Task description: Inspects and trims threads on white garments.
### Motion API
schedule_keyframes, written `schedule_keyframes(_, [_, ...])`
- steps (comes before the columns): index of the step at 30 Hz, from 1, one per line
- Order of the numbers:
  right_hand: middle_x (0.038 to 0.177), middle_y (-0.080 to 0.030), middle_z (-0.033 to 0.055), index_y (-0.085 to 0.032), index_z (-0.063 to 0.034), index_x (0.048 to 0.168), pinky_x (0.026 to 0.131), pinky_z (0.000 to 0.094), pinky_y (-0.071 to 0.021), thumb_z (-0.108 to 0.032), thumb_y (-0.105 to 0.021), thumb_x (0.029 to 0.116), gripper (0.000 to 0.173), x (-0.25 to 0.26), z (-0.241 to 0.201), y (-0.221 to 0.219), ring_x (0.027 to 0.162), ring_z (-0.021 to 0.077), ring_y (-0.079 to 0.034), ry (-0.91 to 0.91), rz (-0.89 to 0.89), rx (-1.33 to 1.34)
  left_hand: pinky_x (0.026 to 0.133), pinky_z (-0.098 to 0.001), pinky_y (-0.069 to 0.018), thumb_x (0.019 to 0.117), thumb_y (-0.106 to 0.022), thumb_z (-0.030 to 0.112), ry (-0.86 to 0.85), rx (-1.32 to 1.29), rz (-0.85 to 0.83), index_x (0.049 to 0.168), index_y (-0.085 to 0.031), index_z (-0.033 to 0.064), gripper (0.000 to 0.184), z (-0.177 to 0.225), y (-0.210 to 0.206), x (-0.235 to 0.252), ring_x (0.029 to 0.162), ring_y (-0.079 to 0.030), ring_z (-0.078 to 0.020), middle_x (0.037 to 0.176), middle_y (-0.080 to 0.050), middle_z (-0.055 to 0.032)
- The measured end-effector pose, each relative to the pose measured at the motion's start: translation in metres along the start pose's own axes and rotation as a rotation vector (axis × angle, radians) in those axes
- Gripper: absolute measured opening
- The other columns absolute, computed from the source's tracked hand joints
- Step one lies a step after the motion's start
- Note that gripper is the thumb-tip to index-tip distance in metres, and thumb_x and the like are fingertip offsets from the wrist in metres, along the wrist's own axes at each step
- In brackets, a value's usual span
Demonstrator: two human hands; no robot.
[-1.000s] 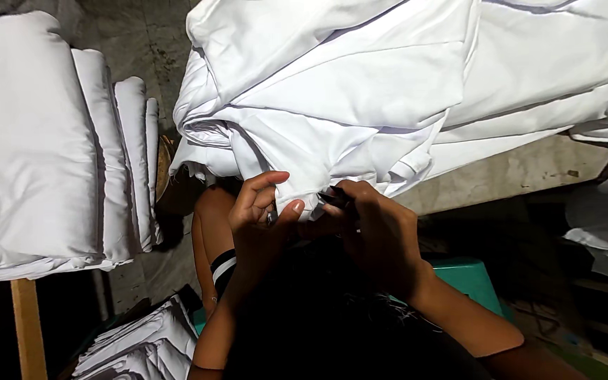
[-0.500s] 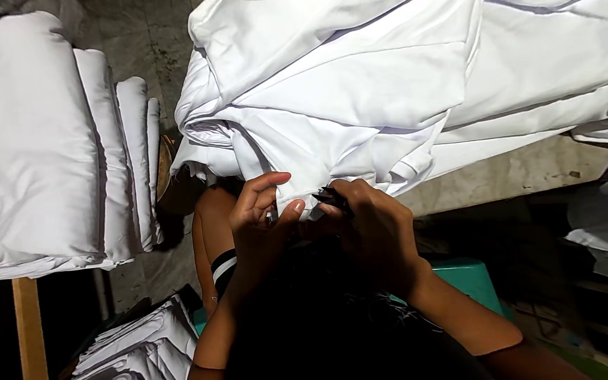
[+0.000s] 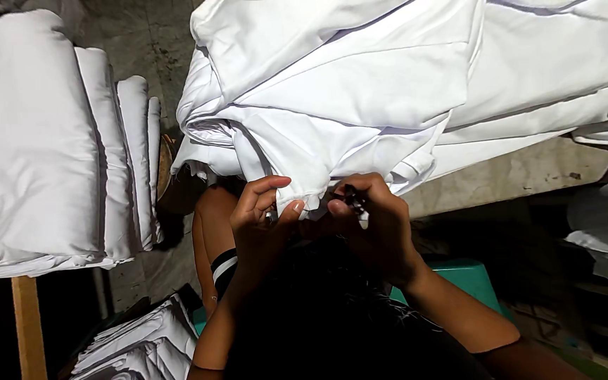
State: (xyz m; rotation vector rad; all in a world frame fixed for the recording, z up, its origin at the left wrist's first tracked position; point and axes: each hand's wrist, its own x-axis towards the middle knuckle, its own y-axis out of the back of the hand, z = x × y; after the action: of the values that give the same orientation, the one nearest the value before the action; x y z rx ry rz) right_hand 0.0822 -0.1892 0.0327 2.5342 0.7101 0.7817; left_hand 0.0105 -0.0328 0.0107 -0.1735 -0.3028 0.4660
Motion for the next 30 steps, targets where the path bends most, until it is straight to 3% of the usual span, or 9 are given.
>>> schedule_keyframes(3, [0.074,-0.06,0.0045,-0.062,0.0005,0.101,0.061,0.0175,-0.0466,-0.022,-0.056,0.1019,0.023,-0.0027,-0.0071,0.0001,0.065,0.0046,-0.056,-0.014,0.012,-0.229,0.07,-0.016,-0.0584,0.0848,-0.07,-0.007,-0.023,0.046,0.015,0.118,-0.06,0.0066,0.037,0.0012,-0.0022,0.0005,0.081,-0.069,0.003,0.095,-0.074,0.0107])
schedule_keyframes(10, [0.068,-0.058,0.0025,-0.064,-0.0007,0.1,0.055,0.0195,-0.0444,-0.024,-0.055,0.1018,0.025,-0.0031,-0.0095,-0.0019,0.058,0.0055,-0.054,-0.05,-0.03,-0.29,0.074,-0.0169,-0.0591,0.0849,-0.07,-0.007,-0.079,0.099,0.014,0.115,-0.062,0.0044,0.034,0.0005,-0.0026,0.0009,0.084,-0.069,0.003,0.097,-0.073,0.0098])
schedule_keyframes(28, [0.067,-0.055,-0.0008,-0.063,-0.0023,0.097,0.052,0.0176,-0.0413,-0.023,-0.056,0.0991,0.022,-0.0011,-0.0089,0.0,0.056,0.0022,-0.05,-0.116,-0.084,-0.239,0.071,-0.0155,-0.0576,0.0848,-0.069,-0.006,-0.08,0.114,0.009,0.114,-0.062,0.0039,0.032,-0.0007,-0.0032,0.0009,0.082,-0.068,0.0043,0.095,-0.074,0.0097])
schedule_keyframes(30, [0.069,-0.055,-0.0006,-0.062,-0.0003,0.099,0.054,0.0141,-0.0421,-0.021,-0.056,0.0996,0.021,-0.0012,-0.0063,-0.0016,0.058,-0.0003,-0.05,-0.104,-0.079,-0.18,0.072,-0.016,-0.0579,0.0853,-0.069,-0.006,-0.078,0.111,0.008,0.113,-0.062,0.0043,0.031,-0.001,-0.0031,0.0009,0.082,-0.068,0.0039,0.095,-0.074,0.0094])
